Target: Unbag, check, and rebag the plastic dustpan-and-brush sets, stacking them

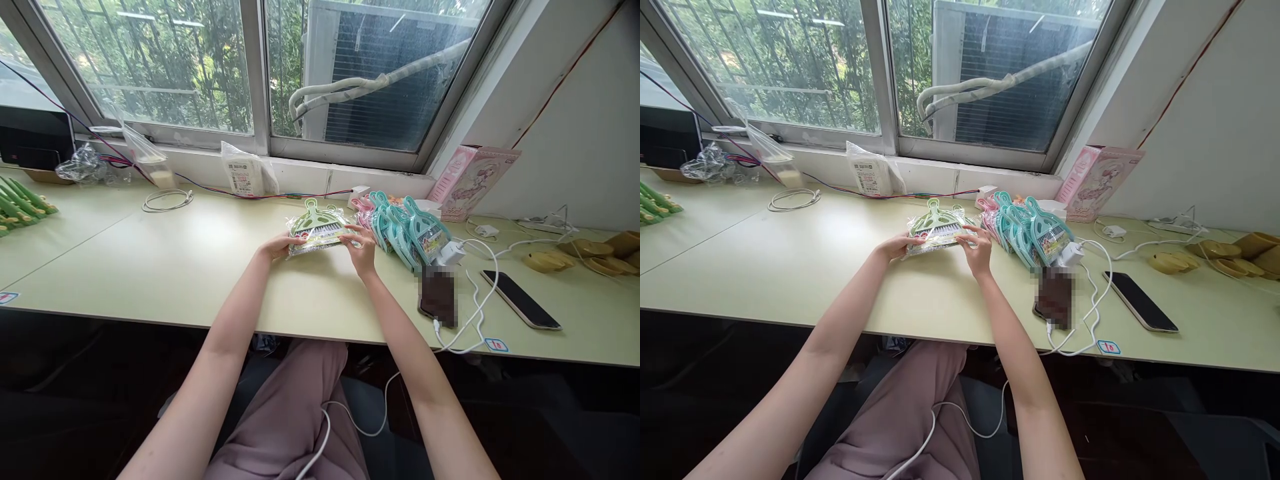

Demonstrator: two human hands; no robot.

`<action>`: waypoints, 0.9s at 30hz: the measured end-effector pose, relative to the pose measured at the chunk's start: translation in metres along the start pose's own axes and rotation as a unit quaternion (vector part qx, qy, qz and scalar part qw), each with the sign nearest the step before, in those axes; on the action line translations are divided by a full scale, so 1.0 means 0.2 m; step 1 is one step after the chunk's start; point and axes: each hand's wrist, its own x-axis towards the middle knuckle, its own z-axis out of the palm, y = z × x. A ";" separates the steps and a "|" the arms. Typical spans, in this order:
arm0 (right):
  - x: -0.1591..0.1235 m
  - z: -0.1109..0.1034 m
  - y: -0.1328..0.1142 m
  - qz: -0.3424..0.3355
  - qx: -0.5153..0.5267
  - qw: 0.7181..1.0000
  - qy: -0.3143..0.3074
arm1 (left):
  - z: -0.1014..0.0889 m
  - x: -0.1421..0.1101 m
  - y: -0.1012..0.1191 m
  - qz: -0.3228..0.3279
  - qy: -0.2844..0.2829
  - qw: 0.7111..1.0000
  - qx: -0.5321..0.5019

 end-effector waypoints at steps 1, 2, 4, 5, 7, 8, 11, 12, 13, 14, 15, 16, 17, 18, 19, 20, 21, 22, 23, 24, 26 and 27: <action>0.00 0.00 0.00 0.004 0.000 1.000 0.009 | 0.01 0.00 0.00 0.000 -0.001 1.000 0.004; -0.01 0.00 0.00 0.009 0.000 1.000 0.016 | 0.02 -0.01 0.00 0.004 -0.004 1.000 0.006; -0.01 0.01 0.01 0.018 -0.005 0.999 0.027 | 0.04 -0.01 0.00 0.011 -0.015 1.000 0.011; -0.02 0.01 0.02 0.021 -0.011 0.999 0.033 | 0.05 -0.01 0.00 0.013 -0.019 1.000 0.012; -0.02 0.02 0.04 0.021 -0.030 0.998 0.048 | 0.06 -0.01 0.00 0.012 -0.021 1.000 0.014; -0.02 0.02 0.05 0.020 -0.043 0.997 0.058 | 0.07 -0.01 0.00 0.012 -0.021 1.000 0.015; -0.03 0.03 0.08 0.016 -0.071 0.994 0.077 | 0.08 -0.01 0.00 0.016 -0.028 0.999 0.017; -0.03 0.03 0.08 0.017 -0.070 0.994 0.079 | 0.08 -0.01 0.00 0.018 -0.031 0.999 0.018; -0.03 0.04 0.09 0.019 -0.064 0.995 0.081 | 0.09 0.00 0.00 0.019 -0.032 0.999 0.018; -0.03 0.04 0.09 0.023 -0.053 0.995 0.082 | 0.09 0.00 0.00 0.019 -0.033 0.999 0.018; -0.03 0.04 0.09 0.029 -0.039 0.995 0.083 | 0.09 0.00 0.00 0.020 -0.032 0.999 0.018; -0.03 0.04 0.08 0.038 -0.024 0.996 0.083 | 0.09 0.00 0.00 0.021 -0.031 0.999 0.018; -0.03 0.04 0.08 0.050 -0.008 0.995 0.082 | 0.09 0.01 0.00 0.023 -0.033 0.999 0.018; -0.03 0.03 0.07 0.064 0.010 0.995 0.080 | 0.09 0.01 -0.01 0.027 -0.035 0.999 0.019; -0.03 0.03 0.07 0.083 0.029 0.993 0.077 | 0.09 0.01 -0.01 0.030 -0.039 0.999 0.020; -0.03 0.03 0.06 0.105 0.051 0.990 0.077 | 0.10 0.01 -0.01 0.033 -0.041 0.998 0.021; -0.03 0.03 0.06 0.132 0.076 0.985 0.078 | 0.10 0.01 -0.01 0.036 -0.042 0.998 0.023; -0.03 0.04 0.06 0.163 0.107 0.978 0.073 | 0.10 0.01 -0.01 0.037 -0.042 0.998 0.024; -0.02 0.04 0.06 0.201 0.146 0.967 0.060 | 0.10 0.01 -0.01 0.039 -0.039 0.998 0.025; -0.02 0.04 0.07 0.247 0.191 0.949 0.034 | 0.11 0.00 0.00 0.040 -0.037 0.998 0.025; -0.01 0.04 0.07 0.342 0.282 0.896 -0.032 | 0.11 0.00 0.00 0.041 -0.032 0.998 0.028; -0.01 0.05 0.08 0.383 0.321 0.865 -0.056 | 0.11 0.00 0.01 0.041 -0.032 0.998 0.031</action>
